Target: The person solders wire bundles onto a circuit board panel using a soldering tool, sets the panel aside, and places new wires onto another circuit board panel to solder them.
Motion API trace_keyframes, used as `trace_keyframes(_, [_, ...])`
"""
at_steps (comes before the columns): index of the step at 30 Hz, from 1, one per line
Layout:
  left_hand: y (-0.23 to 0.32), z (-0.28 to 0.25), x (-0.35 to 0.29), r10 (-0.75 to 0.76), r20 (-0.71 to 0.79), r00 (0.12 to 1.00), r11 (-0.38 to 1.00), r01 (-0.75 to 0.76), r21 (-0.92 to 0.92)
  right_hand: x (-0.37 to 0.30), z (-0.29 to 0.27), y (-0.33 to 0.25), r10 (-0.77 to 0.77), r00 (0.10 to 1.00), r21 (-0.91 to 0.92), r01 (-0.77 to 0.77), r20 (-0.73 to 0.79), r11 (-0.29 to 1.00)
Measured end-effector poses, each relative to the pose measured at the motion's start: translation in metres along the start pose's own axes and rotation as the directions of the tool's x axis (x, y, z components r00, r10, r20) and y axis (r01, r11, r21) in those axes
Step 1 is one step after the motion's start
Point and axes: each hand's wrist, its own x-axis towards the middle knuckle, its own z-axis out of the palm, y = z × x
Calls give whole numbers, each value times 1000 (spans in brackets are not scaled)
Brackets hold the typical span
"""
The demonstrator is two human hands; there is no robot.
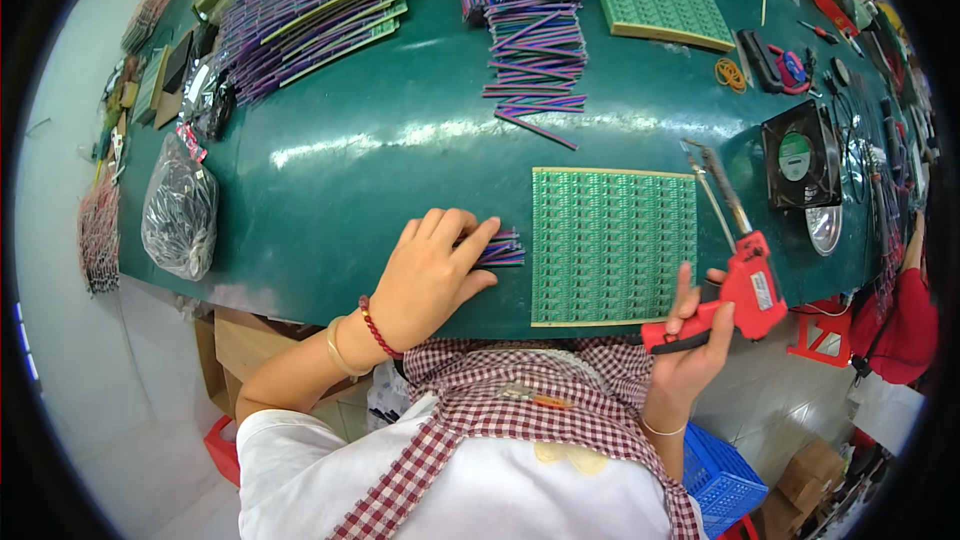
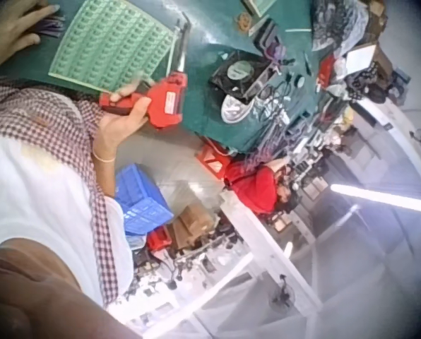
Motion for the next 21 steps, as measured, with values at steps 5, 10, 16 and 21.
trace_keyframes(5, [-21, 3, 26, 1, -36, 999, 995, -5, -102, -6, -16, -14, -127, 991, -190, 118, -37, 975])
trace_keyframes(10, [-30, 10, 46, 22, 89, 996, 996, -14, -91, -14, -21, -11, -93, 995, -204, 83, -43, 975])
trace_keyframes(16, [-32, 6, 40, 52, 168, 984, 996, -38, -86, -9, -11, -5, -105, 988, -197, 82, -109, 977])
trace_keyframes(21, [-28, 8, 34, 32, 113, 993, 994, -20, -108, -3, -7, -17, -108, 987, -198, 82, -122, 977])
